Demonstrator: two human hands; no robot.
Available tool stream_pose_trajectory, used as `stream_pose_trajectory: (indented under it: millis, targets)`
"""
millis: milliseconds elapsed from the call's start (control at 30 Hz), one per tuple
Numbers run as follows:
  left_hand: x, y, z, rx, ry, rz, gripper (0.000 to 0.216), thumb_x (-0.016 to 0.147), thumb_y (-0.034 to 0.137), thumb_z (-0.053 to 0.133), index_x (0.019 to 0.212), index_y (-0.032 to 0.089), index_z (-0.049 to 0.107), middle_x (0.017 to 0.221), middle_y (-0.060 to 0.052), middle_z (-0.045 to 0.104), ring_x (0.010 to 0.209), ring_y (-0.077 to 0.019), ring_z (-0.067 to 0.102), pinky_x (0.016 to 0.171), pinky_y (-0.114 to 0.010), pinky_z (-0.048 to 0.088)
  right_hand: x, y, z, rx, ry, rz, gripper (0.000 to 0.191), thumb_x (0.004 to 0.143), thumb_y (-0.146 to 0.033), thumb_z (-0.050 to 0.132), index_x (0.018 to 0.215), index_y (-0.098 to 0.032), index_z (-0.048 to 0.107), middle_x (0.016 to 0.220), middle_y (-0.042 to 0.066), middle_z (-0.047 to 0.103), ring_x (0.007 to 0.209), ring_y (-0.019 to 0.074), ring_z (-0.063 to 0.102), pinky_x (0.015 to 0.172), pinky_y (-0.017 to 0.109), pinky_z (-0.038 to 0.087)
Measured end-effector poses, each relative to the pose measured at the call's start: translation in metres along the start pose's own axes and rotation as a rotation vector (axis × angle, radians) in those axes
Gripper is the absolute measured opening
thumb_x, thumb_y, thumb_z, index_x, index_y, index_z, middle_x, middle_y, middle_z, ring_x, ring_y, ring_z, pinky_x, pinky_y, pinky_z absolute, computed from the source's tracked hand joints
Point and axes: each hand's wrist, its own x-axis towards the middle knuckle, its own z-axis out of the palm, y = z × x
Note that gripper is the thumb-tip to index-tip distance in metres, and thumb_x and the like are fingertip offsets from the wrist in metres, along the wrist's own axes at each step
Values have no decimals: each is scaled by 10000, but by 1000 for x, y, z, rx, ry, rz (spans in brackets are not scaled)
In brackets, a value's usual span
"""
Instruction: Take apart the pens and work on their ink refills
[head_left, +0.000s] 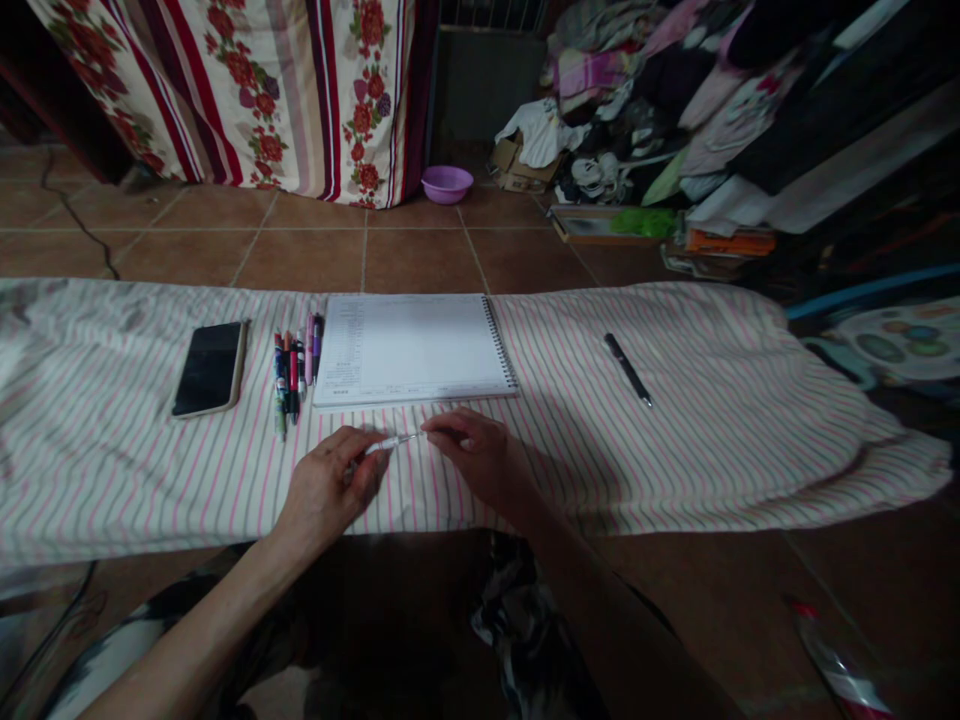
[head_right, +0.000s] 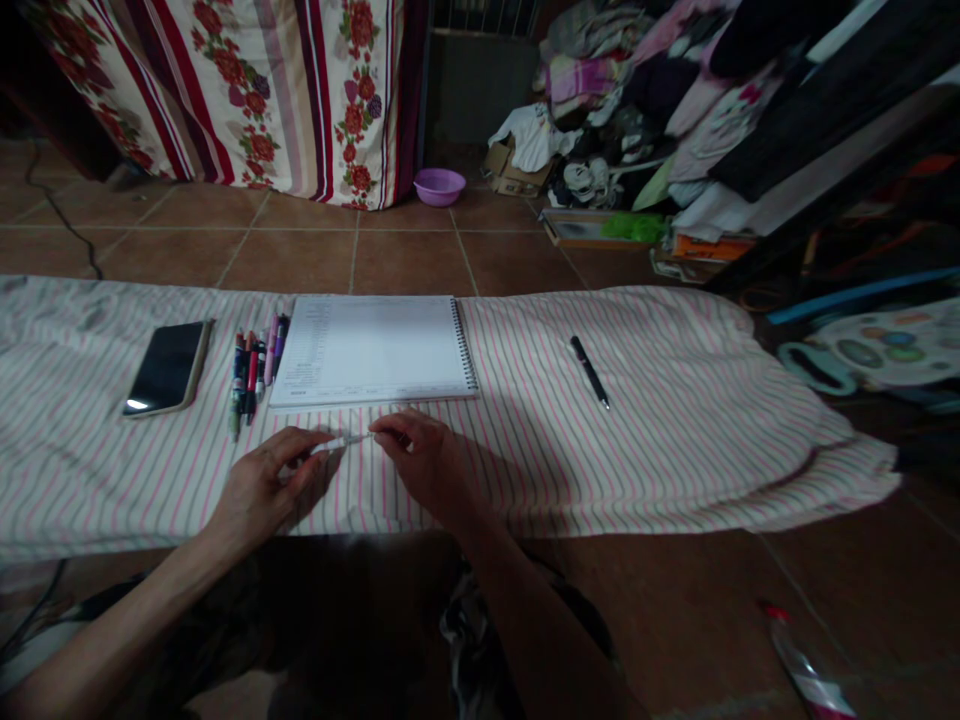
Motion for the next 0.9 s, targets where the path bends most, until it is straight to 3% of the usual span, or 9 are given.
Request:
stream_pose_trajectory:
  millis: [900]
  targets:
    - [1,0,1,26,-8,4,224,836,279,442,964,196,606,868,-46,629,796,-163,596,706,-280,487,0,-2,0,-22,-3,-34,99,768,-152,570,810,-213,637,755,-3,643,709,121,592,659,228,448]
